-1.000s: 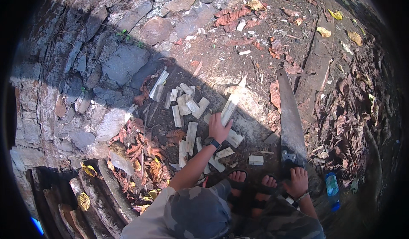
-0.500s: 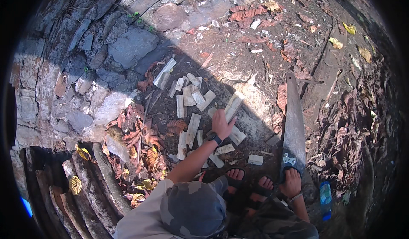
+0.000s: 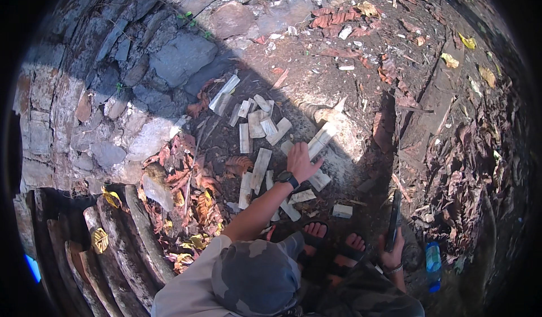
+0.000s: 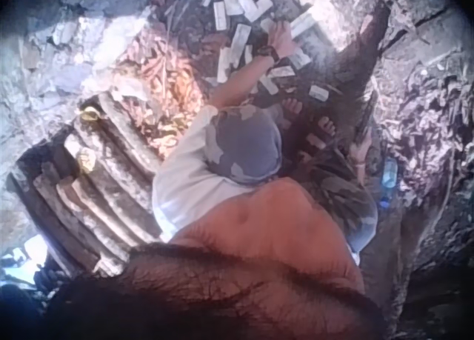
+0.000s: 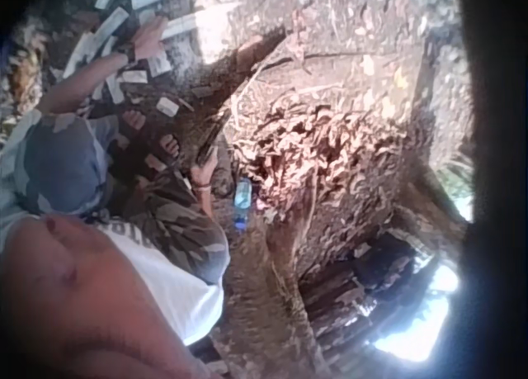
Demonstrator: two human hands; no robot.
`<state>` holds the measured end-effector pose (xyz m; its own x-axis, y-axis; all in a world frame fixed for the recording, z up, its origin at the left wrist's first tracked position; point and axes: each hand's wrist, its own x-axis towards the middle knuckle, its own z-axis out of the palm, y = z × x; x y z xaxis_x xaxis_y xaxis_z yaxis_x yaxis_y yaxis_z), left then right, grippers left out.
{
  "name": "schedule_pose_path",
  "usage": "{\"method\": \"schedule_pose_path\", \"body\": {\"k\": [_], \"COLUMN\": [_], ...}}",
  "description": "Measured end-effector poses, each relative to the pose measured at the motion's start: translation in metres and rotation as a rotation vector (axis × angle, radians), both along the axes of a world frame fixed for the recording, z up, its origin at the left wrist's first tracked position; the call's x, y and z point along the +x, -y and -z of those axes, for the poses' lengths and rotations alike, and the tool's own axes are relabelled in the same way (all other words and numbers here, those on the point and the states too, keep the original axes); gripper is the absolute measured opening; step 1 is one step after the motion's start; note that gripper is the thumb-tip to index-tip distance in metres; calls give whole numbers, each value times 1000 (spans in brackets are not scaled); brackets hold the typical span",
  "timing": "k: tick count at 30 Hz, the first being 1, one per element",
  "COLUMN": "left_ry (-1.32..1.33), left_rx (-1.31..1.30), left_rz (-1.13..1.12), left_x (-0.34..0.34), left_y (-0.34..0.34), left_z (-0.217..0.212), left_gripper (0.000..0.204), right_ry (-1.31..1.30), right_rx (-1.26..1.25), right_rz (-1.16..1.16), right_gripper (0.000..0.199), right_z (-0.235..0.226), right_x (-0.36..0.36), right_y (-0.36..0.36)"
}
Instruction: The person sits on the ground and uses a machete to chop small pieces of light-colored wood into smaller fragments. The person repeatedly picks up wood pieces, positions them on the ground, and strikes them with the machete to split them.
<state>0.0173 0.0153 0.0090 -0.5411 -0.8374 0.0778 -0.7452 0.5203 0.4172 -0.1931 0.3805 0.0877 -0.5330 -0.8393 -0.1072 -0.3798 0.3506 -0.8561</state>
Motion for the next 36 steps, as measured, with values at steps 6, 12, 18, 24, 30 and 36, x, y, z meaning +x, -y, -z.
{"method": "schedule_pose_path", "body": {"k": [6,12,18,24,30,36], "left_ry": [10,-1,-22,74,-13,0], "left_rx": [104,131,53,127,99,89], "left_rz": [-104,-171,-145,-77,-112,-109], "left_x": [-8,-13,-10,-10,-13,-11], "left_y": [3,3,6,9,4,4], "left_z": [-10,-5,1,7,0,-1], "left_gripper": [58,56,48,46,44,42], "right_ry": [-122,-142,-11,84,37,20], "right_rx": [-185,-230,-245,-256,-257,-244], "right_rz": [175,-113,-394,-465,-520,-556], "right_gripper": [17,18,17,20,18,23], "right_z": [-36,-60,-58,-47,-42,-46], "right_x": [-6,-2,16,24,16,6], "right_y": [3,34,81,94,105,114]}}
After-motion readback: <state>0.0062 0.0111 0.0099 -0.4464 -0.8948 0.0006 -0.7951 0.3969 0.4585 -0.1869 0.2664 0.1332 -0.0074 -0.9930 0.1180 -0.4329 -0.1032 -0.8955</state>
